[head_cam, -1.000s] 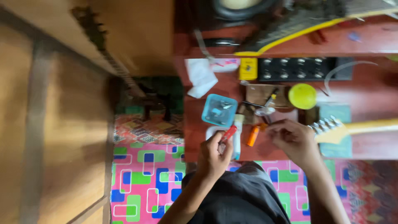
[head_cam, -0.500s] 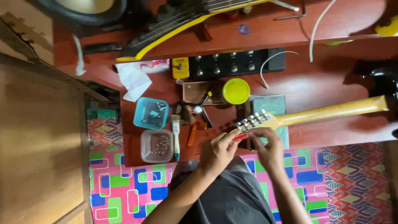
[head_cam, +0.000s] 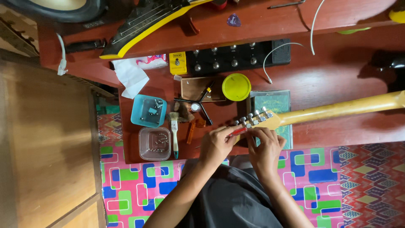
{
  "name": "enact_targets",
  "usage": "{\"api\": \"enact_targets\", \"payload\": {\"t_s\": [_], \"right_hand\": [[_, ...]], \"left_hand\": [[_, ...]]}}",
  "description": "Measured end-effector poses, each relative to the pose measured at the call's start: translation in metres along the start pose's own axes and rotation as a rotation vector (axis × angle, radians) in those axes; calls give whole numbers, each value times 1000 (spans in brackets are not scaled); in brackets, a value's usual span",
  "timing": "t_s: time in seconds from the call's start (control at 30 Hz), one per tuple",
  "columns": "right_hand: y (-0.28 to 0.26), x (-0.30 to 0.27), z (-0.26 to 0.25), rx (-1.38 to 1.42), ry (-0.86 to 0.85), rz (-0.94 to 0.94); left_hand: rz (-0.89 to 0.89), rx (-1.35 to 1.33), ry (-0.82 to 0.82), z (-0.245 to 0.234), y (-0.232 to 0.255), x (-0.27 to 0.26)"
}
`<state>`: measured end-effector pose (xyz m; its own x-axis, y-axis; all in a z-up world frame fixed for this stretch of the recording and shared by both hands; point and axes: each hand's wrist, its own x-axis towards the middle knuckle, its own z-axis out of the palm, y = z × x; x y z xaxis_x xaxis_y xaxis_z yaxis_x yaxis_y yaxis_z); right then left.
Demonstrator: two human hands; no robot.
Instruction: The person uses a screwdriver to tighten the tuning pegs on the headstock of a guitar neck. They repeatedly pick up small metal parts from a container and place them on the headstock while adjusting the pegs.
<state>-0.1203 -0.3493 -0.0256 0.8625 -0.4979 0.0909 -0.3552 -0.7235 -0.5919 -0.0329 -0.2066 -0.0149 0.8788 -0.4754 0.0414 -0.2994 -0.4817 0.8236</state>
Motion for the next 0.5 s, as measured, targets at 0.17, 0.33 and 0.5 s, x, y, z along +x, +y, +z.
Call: {"api": "enact_targets", "payload": {"t_s": [0.17, 0.33, 0.5], "right_hand": [[-11, 0, -4, -11, -42, 98], [-5, 5, -2, 12, -49, 123], [0, 1, -1, -25, -25, 90]], "left_hand": [[29, 5, -4, -6, 3, 2], [93, 33, 12, -10, 6, 6], [120, -2, -31, -11, 7, 6]]}}
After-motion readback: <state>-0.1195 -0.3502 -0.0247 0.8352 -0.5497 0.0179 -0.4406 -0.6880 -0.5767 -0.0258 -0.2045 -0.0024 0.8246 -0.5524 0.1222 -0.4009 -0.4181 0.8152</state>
